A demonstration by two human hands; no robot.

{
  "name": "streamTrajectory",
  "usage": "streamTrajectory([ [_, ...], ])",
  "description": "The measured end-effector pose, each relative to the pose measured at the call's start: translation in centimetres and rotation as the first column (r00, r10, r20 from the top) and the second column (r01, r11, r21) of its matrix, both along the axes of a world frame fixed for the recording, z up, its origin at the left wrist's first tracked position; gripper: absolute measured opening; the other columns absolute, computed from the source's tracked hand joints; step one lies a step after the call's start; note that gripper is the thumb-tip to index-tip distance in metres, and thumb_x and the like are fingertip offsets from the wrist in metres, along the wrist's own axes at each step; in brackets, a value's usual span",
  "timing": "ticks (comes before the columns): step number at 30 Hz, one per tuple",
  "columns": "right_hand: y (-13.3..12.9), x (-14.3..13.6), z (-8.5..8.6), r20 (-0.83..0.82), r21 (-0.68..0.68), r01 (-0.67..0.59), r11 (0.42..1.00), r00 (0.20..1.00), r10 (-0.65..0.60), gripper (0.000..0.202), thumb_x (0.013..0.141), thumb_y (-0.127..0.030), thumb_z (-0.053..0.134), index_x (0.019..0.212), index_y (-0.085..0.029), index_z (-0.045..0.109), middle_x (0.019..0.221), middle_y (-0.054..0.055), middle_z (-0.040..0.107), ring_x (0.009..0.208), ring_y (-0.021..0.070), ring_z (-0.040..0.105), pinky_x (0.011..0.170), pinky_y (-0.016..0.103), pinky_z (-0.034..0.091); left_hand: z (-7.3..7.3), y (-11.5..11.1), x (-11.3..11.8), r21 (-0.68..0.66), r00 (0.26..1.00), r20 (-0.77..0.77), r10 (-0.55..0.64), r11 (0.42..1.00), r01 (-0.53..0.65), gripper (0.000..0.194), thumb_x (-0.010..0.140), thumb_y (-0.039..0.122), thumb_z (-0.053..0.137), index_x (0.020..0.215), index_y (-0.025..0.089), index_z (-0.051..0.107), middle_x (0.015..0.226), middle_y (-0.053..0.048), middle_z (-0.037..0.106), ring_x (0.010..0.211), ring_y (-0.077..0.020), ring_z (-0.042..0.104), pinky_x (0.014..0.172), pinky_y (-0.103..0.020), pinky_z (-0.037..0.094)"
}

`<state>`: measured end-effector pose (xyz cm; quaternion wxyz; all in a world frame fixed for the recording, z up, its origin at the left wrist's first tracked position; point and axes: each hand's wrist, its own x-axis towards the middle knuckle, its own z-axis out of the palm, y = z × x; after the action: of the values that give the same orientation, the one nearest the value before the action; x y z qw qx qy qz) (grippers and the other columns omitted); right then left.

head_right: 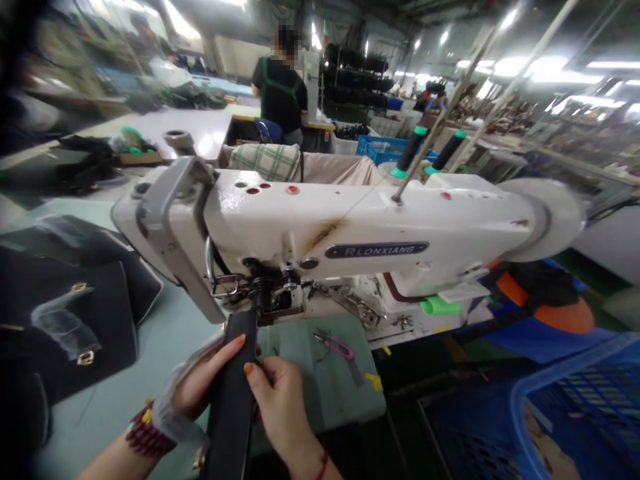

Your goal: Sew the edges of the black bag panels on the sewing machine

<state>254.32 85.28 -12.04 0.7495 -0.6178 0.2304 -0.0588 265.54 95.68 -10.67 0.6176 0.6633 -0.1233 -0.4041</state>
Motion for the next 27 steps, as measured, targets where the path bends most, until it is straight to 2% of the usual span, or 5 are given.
streamTrajectory([
  [3,0.1,0.0,0.2,0.005,-0.024,0.008,1.0,1.0,-0.008,0.047,0.083,-0.054,0.058,0.065,-0.012,0.048,0.057,-0.002,0.04,0.05,0.005,0.035,0.043,0.016,0.025,1.0,-0.2,-0.8,0.003,0.962,-0.245,0.118,0.993,-0.121,0.05,0.083,0.047,0.059,0.123,0.019,0.054,0.104,-0.009,0.071,0.088,-0.0265,0.069,0.07,-0.034,0.06],
  [6,0.0,0.0,0.4,-0.013,-0.065,-0.004,0.998,1.0,0.003,0.047,0.084,-0.054,0.055,0.064,-0.013,0.045,0.057,-0.002,0.039,0.05,0.0051,0.034,0.043,0.017,0.023,1.7,-0.2,-1.0,-0.004,0.95,-0.284,0.129,0.991,-0.136,0.049,0.083,0.045,0.059,0.124,0.018,0.053,0.104,-0.009,0.071,0.086,-0.0257,0.07,0.07,-0.034,0.059],
  [11,-0.3,-0.3,0.9,-0.017,-0.21,-0.042,0.977,0.999,0.039,0.047,0.089,-0.051,0.048,0.062,-0.012,0.045,0.057,-0.002,0.037,0.053,0.0054,0.032,0.046,0.018,0.021,1.5,0.4,-0.5,0.031,0.992,0.072,0.102,0.994,-0.105,0.051,0.084,0.052,0.053,0.124,0.02,0.057,0.103,-0.01,0.07,0.101,-0.0293,0.066,0.089,-0.041,0.055],
  [14,-0.6,-0.3,1.2,-0.041,-0.26,-0.056,0.964,0.998,0.047,0.048,0.09,-0.051,0.047,0.06,-0.013,0.042,0.056,-0.002,0.036,0.053,0.0055,0.032,0.046,0.019,0.02,0.8,0.8,-0.2,0.082,0.938,0.344,0.042,0.994,-0.075,0.05,0.088,0.053,0.045,0.124,0.02,0.058,0.097,-0.01,0.07,0.105,-0.0302,0.064,0.097,-0.047,0.05],
  [27,-1.0,-0.5,1.1,-0.092,-0.286,-0.124,0.95,0.991,0.102,0.051,0.091,-0.055,0.042,0.063,-0.013,0.044,0.054,-0.001,0.041,0.051,0.0059,0.036,0.046,0.019,0.022,-9.4,5.1,1.3,0.077,0.79,0.574,-0.216,0.975,0.21,0.073,0.074,0.06,0.058,0.138,0.028,0.046,0.125,-0.008,0.061,0.114,-0.0337,0.058,0.102,-0.046,0.046],
])
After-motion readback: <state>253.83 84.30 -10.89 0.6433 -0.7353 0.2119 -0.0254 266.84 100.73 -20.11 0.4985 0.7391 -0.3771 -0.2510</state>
